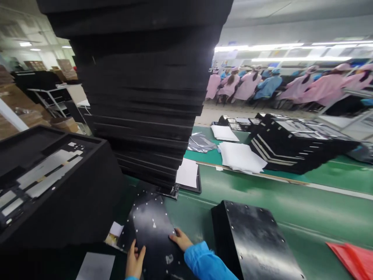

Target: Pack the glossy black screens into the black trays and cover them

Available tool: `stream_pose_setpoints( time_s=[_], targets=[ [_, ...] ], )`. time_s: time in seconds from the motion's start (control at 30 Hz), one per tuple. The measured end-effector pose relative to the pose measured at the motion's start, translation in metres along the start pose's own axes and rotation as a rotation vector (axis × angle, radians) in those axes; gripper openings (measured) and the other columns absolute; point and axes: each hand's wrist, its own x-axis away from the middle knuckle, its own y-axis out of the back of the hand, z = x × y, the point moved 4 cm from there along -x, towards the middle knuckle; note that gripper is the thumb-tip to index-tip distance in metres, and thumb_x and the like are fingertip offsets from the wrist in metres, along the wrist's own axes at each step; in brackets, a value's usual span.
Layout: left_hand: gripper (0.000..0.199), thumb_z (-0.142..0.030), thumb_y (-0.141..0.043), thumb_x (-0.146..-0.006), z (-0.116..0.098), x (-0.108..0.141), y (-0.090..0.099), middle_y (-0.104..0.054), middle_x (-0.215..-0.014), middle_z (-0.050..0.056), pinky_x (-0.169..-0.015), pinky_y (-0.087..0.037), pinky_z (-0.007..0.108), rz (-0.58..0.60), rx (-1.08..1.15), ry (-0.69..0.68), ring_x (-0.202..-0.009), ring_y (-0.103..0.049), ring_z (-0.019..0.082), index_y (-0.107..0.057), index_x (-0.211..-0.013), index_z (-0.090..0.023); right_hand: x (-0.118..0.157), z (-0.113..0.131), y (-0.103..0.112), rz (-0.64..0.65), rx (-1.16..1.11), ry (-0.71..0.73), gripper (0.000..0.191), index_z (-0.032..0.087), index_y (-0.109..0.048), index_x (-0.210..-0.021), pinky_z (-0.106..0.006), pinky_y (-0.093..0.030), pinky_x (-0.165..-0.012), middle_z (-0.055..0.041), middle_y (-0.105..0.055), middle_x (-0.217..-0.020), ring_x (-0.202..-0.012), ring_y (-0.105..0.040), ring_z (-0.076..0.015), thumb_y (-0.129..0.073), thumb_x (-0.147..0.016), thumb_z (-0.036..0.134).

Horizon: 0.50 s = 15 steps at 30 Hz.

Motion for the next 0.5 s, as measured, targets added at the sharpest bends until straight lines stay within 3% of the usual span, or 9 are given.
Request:
stream_pose_setpoints(
  time_s=[0.07, 0.1, 0.17, 0.23, 0.3, 0.37, 0.5],
  targets=[
    [0.053, -0.042, -0.047, -0.079, 0.008, -0.008, -0.004, -0.066, -0.105, 0.014, -0.093, -0.049, 0.038, 0.093, 0.214, 0.122, -0.107, -0.063, 0.028, -0.049, -0.124, -0.014, 0.014, 0.004, 0.005, -0.002, 0.062, -0.001, 0.042, 0.016, -0.062, -0.105, -0.041, -0.046, -0.094, -0.0084, -0.069, -0.103, -0.103, -0.062, -0.029, -0.063, -0.068, 0.033],
    [0.049, -0.041, -0.048, -0.079, 0.006, -0.009, -0.007, -0.065, -0.11, 0.012, -0.095, -0.049, 0.038, 0.082, 0.272, 0.194, -0.112, -0.06, 0.028, -0.05, -0.122, -0.017, 0.025, 0.008, 0.011, 0.003, 0.128, 0.008, 0.039, 0.015, -0.062, -0.104, -0.041, -0.046, -0.092, -0.0094, -0.069, -0.101, -0.101, -0.063, -0.0291, -0.062, -0.068, 0.03],
    [0.047, -0.037, -0.051, -0.077, -0.009, -0.005, -0.021, -0.061, -0.121, 0.011, -0.102, -0.044, 0.04, 0.027, 0.308, 0.278, -0.123, -0.052, 0.028, -0.049, -0.121, -0.02, 0.054, 0.021, 0.027, 0.001, 0.284, 0.069, 0.034, 0.012, -0.063, -0.101, -0.041, -0.047, -0.09, -0.0124, -0.069, -0.098, -0.097, -0.063, -0.0292, -0.058, -0.07, 0.027],
    [0.051, -0.033, -0.053, -0.076, -0.035, 0.011, -0.046, -0.059, -0.126, 0.012, -0.105, -0.041, 0.038, 0.046, 0.361, 0.289, -0.125, -0.05, 0.028, -0.048, -0.124, -0.019, 0.088, 0.033, 0.051, -0.048, 0.391, 0.155, 0.034, 0.012, -0.063, -0.102, -0.04, -0.047, -0.088, -0.0144, -0.068, -0.1, -0.095, -0.063, -0.0281, -0.052, -0.076, 0.031],
    [0.053, -0.032, -0.052, -0.076, -0.065, 0.038, -0.078, -0.06, -0.125, 0.012, -0.102, -0.045, 0.035, 0.206, 0.486, 0.271, -0.123, -0.052, 0.026, -0.047, -0.126, -0.019, 0.121, 0.036, 0.089, -0.167, 0.364, 0.202, 0.04, 0.014, -0.063, -0.108, -0.038, -0.047, -0.091, -0.0144, -0.067, -0.106, -0.098, -0.062, -0.0267, -0.046, -0.08, 0.038],
    [0.055, -0.034, -0.053, -0.075, -0.094, 0.071, -0.107, -0.059, -0.128, 0.01, -0.099, -0.046, 0.032, 0.382, 0.547, 0.235, -0.126, -0.05, 0.024, -0.047, -0.128, -0.02, 0.152, 0.024, 0.135, -0.298, 0.296, 0.165, 0.048, 0.014, -0.063, -0.112, -0.04, -0.047, -0.094, -0.0145, -0.067, -0.109, -0.101, -0.062, -0.0276, -0.044, -0.08, 0.045],
    [0.064, -0.046, -0.052, -0.077, -0.145, 0.124, -0.149, -0.055, -0.134, 0.009, -0.101, -0.044, 0.032, 0.703, 0.42, -0.016, -0.127, -0.049, 0.024, -0.041, -0.135, -0.022, 0.2, -0.032, 0.217, -0.47, 0.08, 0.091, 0.064, 0.012, -0.065, -0.11, -0.041, -0.046, -0.099, -0.016, -0.066, -0.114, -0.108, -0.06, -0.0308, -0.044, -0.076, 0.061]
  ],
)
